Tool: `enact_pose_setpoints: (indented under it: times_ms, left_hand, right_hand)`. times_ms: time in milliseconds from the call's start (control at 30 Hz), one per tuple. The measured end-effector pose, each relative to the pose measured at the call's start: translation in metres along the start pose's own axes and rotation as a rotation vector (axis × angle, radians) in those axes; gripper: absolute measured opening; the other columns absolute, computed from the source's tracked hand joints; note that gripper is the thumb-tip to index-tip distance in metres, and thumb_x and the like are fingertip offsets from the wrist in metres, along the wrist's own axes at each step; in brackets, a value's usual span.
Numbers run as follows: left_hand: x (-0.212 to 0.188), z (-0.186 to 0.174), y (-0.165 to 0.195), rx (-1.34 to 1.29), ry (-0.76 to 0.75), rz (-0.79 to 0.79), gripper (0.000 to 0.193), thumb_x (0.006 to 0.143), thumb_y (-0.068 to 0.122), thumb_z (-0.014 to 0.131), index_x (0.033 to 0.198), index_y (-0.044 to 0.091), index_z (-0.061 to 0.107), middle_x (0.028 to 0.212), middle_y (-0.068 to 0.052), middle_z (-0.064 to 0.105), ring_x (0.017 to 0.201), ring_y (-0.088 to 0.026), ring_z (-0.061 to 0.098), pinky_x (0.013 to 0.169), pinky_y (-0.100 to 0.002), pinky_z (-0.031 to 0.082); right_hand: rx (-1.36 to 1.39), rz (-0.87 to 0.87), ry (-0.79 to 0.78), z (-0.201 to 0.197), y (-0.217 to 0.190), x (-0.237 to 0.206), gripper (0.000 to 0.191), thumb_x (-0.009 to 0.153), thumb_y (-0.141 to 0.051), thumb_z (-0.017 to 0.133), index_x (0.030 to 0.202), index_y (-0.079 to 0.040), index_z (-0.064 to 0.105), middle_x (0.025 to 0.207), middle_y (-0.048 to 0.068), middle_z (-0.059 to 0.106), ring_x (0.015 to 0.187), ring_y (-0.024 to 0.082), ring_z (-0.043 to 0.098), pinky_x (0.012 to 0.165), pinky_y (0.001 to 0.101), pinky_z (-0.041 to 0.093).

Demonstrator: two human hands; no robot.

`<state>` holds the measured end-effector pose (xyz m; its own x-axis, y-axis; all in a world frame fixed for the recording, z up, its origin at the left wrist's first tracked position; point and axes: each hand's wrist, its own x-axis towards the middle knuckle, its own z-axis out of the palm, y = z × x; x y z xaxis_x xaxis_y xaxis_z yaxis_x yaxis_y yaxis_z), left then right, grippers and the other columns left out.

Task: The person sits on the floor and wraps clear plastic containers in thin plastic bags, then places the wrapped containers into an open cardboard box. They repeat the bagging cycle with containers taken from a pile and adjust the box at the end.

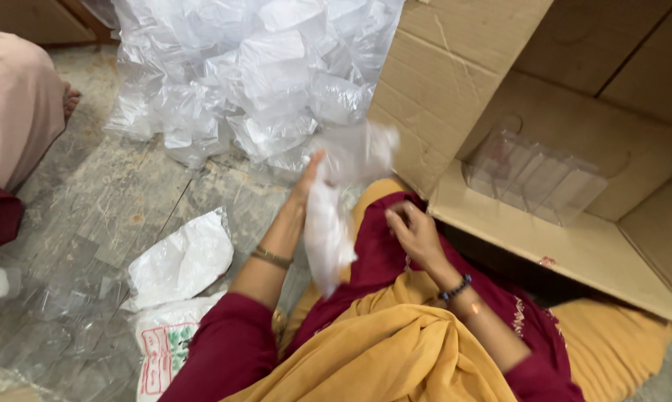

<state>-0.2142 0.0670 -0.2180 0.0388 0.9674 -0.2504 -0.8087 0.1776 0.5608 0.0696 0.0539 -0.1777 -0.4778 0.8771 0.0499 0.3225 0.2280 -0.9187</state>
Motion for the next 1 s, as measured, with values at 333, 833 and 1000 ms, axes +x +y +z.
enact_pose_setpoints:
  times_ms: [333, 833, 1000]
  left_hand:
    - [0.149, 0.046, 0.074, 0.483, 0.656, 0.265, 0.069, 0.085, 0.068, 0.075, 0.071, 0.001, 0.062, 0.066, -0.005, 0.06, 0.053, -0.018, 0.055, 0.045, -0.036, 0.047]
    - [-0.067, 0.22, -0.012, 1.153, 0.089, 0.867, 0.034, 0.11, 0.029, 0.059, 0.127, 0.001, 0.068, 0.108, -0.011, 0.079, 0.092, -0.015, 0.075, 0.081, -0.03, 0.059]
    - [-0.064, 0.222, -0.027, 1.333, 0.143, 1.066, 0.023, 0.107, 0.023, 0.067, 0.119, 0.004, 0.07, 0.098, -0.011, 0.077, 0.09, -0.024, 0.077, 0.078, -0.035, 0.059]
  right_hand:
    - [0.249, 0.32, 0.125, -0.046, 0.048, -0.047, 0.019, 0.098, -0.015, 0.065, 0.107, 0.001, 0.068, 0.083, 0.001, 0.069, 0.071, 0.008, 0.061, 0.065, 0.0239, 0.052]
    - [0.554, -0.079, 0.023, -0.078, -0.099, 0.014, 0.053, 0.098, -0.024, 0.077, 0.137, 0.002, 0.052, 0.13, 0.011, 0.061, 0.118, 0.018, 0.062, 0.103, 0.0319, 0.052]
    - [-0.109, -0.273, 0.563, -0.08, -0.115, -0.039, 0.046, 0.103, -0.025, 0.078, 0.136, -0.001, 0.058, 0.135, 0.011, 0.059, 0.119, 0.015, 0.06, 0.1, 0.0292, 0.051]
